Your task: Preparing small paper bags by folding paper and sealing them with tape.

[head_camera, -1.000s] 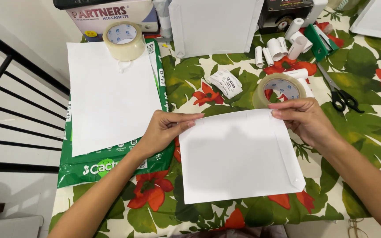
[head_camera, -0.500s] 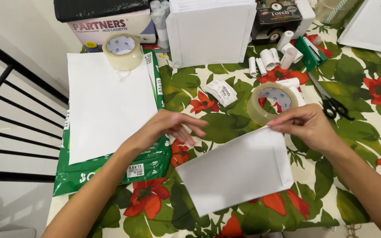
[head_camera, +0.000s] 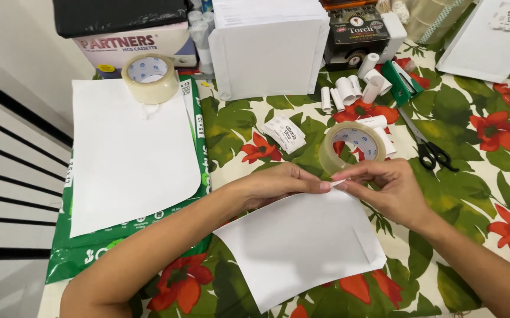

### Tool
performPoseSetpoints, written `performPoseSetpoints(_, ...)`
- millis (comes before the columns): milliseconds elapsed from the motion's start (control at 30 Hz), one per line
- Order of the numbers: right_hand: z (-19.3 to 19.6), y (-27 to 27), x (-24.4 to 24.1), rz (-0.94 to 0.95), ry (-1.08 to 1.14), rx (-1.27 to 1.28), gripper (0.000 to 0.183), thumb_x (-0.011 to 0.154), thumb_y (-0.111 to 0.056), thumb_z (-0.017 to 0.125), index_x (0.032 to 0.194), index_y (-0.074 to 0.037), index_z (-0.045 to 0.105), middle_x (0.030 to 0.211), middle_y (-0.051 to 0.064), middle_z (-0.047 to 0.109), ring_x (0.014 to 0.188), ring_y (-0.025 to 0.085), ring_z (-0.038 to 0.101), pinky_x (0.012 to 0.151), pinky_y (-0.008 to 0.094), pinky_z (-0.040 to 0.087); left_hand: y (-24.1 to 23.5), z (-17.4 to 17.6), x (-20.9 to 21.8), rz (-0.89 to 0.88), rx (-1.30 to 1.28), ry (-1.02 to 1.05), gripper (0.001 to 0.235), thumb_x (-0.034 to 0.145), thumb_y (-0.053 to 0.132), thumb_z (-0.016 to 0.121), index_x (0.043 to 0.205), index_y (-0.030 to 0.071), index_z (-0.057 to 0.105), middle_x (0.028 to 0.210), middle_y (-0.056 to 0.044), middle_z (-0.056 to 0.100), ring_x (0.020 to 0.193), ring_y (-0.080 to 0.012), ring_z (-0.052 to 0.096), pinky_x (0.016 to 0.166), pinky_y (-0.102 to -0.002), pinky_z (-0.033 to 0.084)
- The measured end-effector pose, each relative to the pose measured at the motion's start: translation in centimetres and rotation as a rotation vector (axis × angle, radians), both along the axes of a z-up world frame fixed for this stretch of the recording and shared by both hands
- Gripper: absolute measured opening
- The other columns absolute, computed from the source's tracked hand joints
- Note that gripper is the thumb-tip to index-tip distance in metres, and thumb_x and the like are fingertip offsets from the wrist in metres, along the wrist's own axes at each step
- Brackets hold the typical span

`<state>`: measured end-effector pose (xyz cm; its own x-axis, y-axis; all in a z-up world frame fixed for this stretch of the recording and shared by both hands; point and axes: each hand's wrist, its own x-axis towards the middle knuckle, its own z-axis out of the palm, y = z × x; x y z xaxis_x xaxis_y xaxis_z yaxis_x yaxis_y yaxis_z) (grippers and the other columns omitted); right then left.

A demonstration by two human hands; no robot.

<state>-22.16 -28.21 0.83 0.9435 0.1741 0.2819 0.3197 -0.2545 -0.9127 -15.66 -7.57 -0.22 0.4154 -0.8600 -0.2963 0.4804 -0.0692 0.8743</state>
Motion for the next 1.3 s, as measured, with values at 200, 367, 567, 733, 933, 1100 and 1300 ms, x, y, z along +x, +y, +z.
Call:
performPoseSetpoints(200,-1.8,-1.6,0.8,0.04,0.135,0.109,0.017,0.073,0.007,0.066,0.088,0.003,0.073,0.067,0.013,0.072,0.06,0.009,0.058,0.057,0.024,0.05,-1.6,-1.6,1.1,0.019,0.08,-0.087,0.03,0.077,0.029,0.073,0.094,0.004,0.07,0.072,-0.008,0.068,0.06,-0.0151,0.067,0.053,-0.027,0.057)
performPoseSetpoints(367,-1.4,-2.6,1.4,0.128,0.184,0.128,0.023,0.074,0.004,0.063,0.096,0.005,0.07,0.078,0.017,0.074,0.061,0.01,0.059,0.054,0.022,0.048,-1.7,-0.7,0.6,0.031,0.112,-0.159,0.028,0.074,0.029,0.075,0.09,0.006,0.071,0.071,-0.008,0.068,0.06,-0.014,0.066,0.054,-0.027,0.057)
performPoseSetpoints(567,-2.5,-3.8,2.0,0.169,0.249,0.119,0.03,0.076,-0.012,0.061,0.096,0.008,0.069,0.079,0.021,0.074,0.072,0.023,0.068,0.064,0.033,0.052,-2.0,0.5,0.1,0.049,0.217,-0.417,0.026,0.074,0.033,0.072,0.087,0.011,0.073,0.07,-0.005,0.069,0.062,-0.0118,0.065,0.059,-0.026,0.056)
performPoseSetpoints(733,0.0,-2.6,1.1,0.086,0.287,0.01,0.016,0.073,-0.001,0.069,0.086,0.004,0.074,0.066,0.017,0.076,0.061,0.015,0.066,0.057,0.025,0.049,-2.5,1.6,-0.7,0.085,0.289,-0.623,0.025,0.076,0.032,0.068,0.089,0.012,0.073,0.069,-0.005,0.07,0.066,-0.0116,0.064,0.064,-0.026,0.053)
performPoseSetpoints(933,-0.2,-3.0,1.3,0.051,0.317,0.003,0.015,0.073,0.0,0.069,0.087,0.005,0.074,0.068,0.015,0.076,0.065,0.013,0.065,0.062,0.026,0.052,-2.8,1.1,-0.6,0.097,0.312,-0.704,0.021,0.079,0.028,0.065,0.091,0.013,0.073,0.071,-0.004,0.071,0.07,-0.0128,0.065,0.066,-0.026,0.053)
performPoseSetpoints(1100,0.1,-3.0,1.3,0.05,0.316,-0.009,0.015,0.075,-0.003,0.069,0.087,0.004,0.075,0.065,0.013,0.074,0.062,0.012,0.061,0.062,0.028,0.052,-2.9,0.5,-0.5,0.088,0.327,-0.739,0.02,0.079,0.029,0.064,0.091,0.016,0.073,0.068,-0.002,0.07,0.067,-0.0121,0.065,0.062,-0.025,0.052)
performPoseSetpoints(1300,0.3,-3.1,1.3,0.06,0.324,-0.052,0.015,0.078,-0.005,0.065,0.084,0.004,0.075,0.065,0.014,0.073,0.064,0.015,0.061,0.063,0.031,0.052,-3.0,1.3,-0.9,0.055,0.339,-0.744,0.02,0.079,0.029,0.063,0.091,0.016,0.073,0.069,-0.002,0.071,0.067,-0.0119,0.065,0.063,-0.026,0.052)
